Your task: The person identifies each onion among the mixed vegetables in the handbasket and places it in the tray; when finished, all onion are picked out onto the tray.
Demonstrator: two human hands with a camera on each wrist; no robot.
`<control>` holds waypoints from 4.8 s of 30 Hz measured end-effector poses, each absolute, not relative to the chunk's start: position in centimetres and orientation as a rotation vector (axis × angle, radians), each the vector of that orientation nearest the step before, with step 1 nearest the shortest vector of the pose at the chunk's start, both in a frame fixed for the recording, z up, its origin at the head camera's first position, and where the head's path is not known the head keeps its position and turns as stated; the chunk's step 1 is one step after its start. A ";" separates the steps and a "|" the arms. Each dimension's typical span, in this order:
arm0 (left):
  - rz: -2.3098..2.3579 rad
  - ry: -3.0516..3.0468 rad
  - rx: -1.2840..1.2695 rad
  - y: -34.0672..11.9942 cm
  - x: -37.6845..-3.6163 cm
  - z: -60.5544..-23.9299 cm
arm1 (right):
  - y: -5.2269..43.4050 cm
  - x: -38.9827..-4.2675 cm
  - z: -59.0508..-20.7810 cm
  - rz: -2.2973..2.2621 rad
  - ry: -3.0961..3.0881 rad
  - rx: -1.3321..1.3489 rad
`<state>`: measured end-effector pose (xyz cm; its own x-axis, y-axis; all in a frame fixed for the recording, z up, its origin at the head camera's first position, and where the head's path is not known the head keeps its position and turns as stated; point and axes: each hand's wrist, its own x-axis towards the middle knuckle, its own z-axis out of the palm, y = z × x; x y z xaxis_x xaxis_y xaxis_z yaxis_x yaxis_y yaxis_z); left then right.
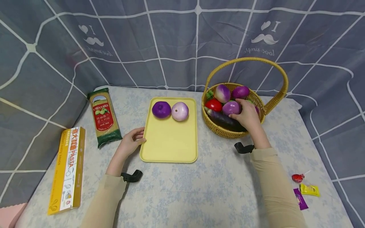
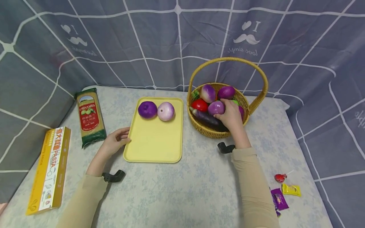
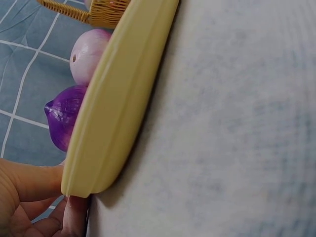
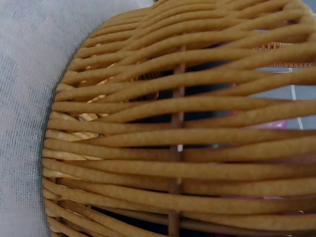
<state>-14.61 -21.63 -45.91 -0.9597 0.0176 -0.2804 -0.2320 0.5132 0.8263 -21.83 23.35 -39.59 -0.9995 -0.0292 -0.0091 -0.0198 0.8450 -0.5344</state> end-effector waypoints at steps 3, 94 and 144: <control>1.422 2.504 -0.173 -21.7 -14.6 -45.9 | 23.3 -21.8 -39.7 -0.847 3.032 -0.054; 1.465 2.476 -0.173 -22.0 -14.3 -46.0 | 0.0 -18.2 -44.9 -1.529 2.495 -0.001; 1.444 2.490 -0.169 -22.0 -14.5 -46.5 | 16.9 -23.6 -38.6 -1.651 2.899 0.582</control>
<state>-14.45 -22.00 -46.49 -0.9601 0.0283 -0.2783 -0.2275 0.5001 0.8356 -23.60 16.90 -38.58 -0.9120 0.4080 0.0425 0.1716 0.4735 -0.8639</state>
